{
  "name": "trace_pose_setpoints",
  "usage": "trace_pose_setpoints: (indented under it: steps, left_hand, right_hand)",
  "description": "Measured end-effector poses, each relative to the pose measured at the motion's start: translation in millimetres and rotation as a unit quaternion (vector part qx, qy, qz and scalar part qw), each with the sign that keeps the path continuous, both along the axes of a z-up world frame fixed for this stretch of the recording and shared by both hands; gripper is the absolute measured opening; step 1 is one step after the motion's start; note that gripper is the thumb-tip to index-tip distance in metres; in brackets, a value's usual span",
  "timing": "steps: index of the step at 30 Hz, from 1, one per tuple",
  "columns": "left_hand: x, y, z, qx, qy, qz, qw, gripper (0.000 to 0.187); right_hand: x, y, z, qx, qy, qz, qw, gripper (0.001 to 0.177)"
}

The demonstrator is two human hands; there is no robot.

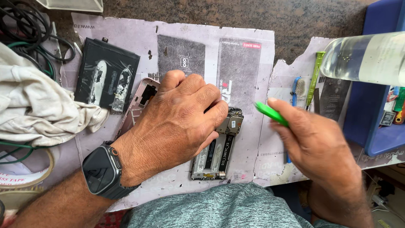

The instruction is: The person puts on glasses, then sprays a liquid onto a small circuit board and scrubs it with a toothbrush. They continue scrubbing different areas of the board and use a green tool to scrape or clean specific spots.

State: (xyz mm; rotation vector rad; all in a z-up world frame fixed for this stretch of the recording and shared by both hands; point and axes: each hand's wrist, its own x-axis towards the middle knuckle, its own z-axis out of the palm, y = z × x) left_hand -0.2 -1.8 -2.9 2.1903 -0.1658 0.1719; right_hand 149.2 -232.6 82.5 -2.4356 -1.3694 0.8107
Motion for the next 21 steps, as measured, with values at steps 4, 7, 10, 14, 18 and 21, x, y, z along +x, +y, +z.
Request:
trace_pose_setpoints:
  steps: [4,7,10,14,18,21]
  left_hand:
    - [-1,0,0,0.015,0.001,-0.002,1.000,0.039]
    - [-2,-2,-3,0.018,-0.007,0.005,1.000,0.038]
    - [-2,-3,-4,0.017,-0.009,0.006,1.000,0.039]
    - [-1,-1,-4,0.012,-0.006,0.002,1.000,0.038]
    - [1,0,-3,0.002,0.003,-0.004,1.000,0.037]
    - [1,1,-3,-0.012,0.002,0.000,1.000,0.038]
  right_hand:
    - [3,-3,-5,-0.051,0.012,-0.043,0.998,0.039]
    - [7,-7,-3,-0.043,-0.001,-0.063,0.997,0.035]
    - [3,-13,-1,-0.047,-0.003,-0.104,0.993,0.033]
    - [1,-18,-11,0.013,0.067,-0.110,0.992,0.029]
    - [-5,-17,-27,0.060,0.093,-0.088,0.990,0.026]
    - [-11,-8,-35,0.075,0.098,-0.039,0.992,0.044]
